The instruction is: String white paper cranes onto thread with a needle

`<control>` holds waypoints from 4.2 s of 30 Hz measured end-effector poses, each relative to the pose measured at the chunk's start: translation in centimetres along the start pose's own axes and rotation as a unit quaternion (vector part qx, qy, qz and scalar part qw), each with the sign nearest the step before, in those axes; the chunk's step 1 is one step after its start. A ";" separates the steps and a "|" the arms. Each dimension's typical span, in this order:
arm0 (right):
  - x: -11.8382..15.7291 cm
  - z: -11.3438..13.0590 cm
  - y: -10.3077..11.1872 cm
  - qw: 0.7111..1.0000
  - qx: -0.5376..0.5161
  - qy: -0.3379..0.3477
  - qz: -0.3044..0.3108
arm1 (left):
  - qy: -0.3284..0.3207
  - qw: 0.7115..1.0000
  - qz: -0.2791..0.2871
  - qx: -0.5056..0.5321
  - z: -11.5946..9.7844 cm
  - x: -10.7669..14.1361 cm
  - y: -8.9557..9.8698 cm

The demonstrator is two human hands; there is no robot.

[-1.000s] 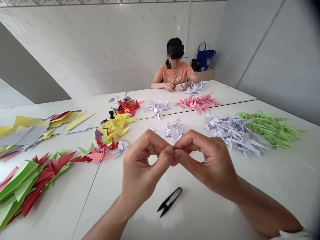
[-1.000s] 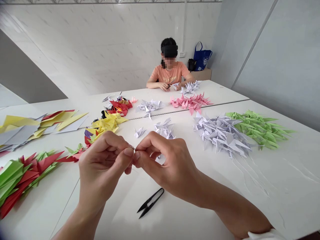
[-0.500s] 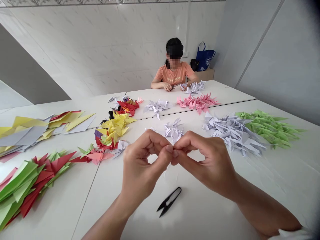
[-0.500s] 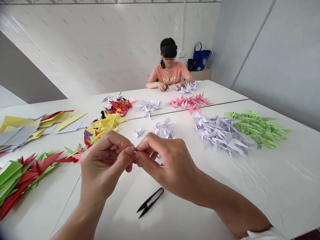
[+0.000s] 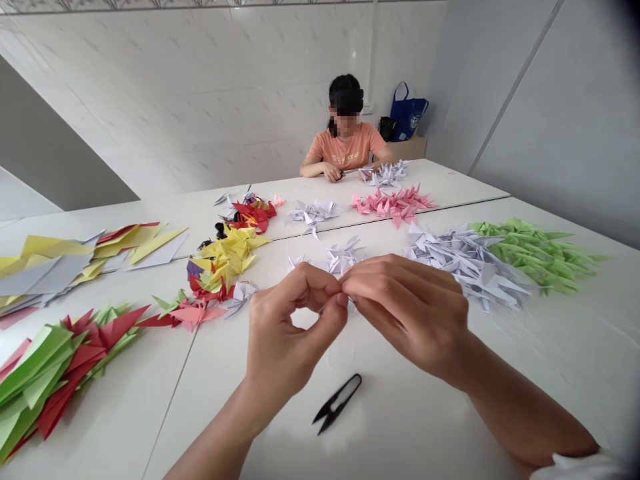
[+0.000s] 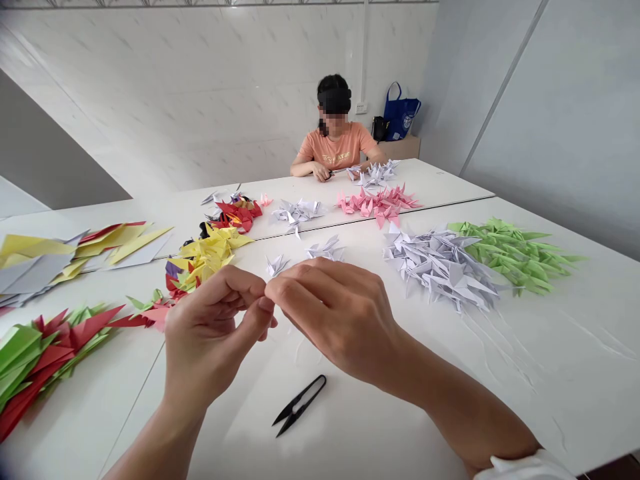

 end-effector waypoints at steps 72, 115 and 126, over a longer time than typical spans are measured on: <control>1.9 -4.5 -3.5 0.895 -0.302 -0.290 0.156 | 0.172 0.975 0.133 -0.044 4.7 -1.9 -1.1; 1.1 -3.8 -2.1 0.878 -0.379 -0.287 0.062 | -0.533 0.733 -0.141 -0.399 -1.2 2.3 -1.0; 1.3 -3.7 -2.3 0.896 -0.335 -0.290 0.007 | -0.483 0.772 -0.136 -0.391 -0.9 1.9 -0.8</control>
Point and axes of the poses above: each hand's wrist, its own x-axis away from the middle knuckle, its own y-axis out of the back of the hand, z = x × y, the point moved 6 cm from there along -x, towards the middle knuckle, and after that the axes turned 10 degrees about y, right-handed, at the moved point
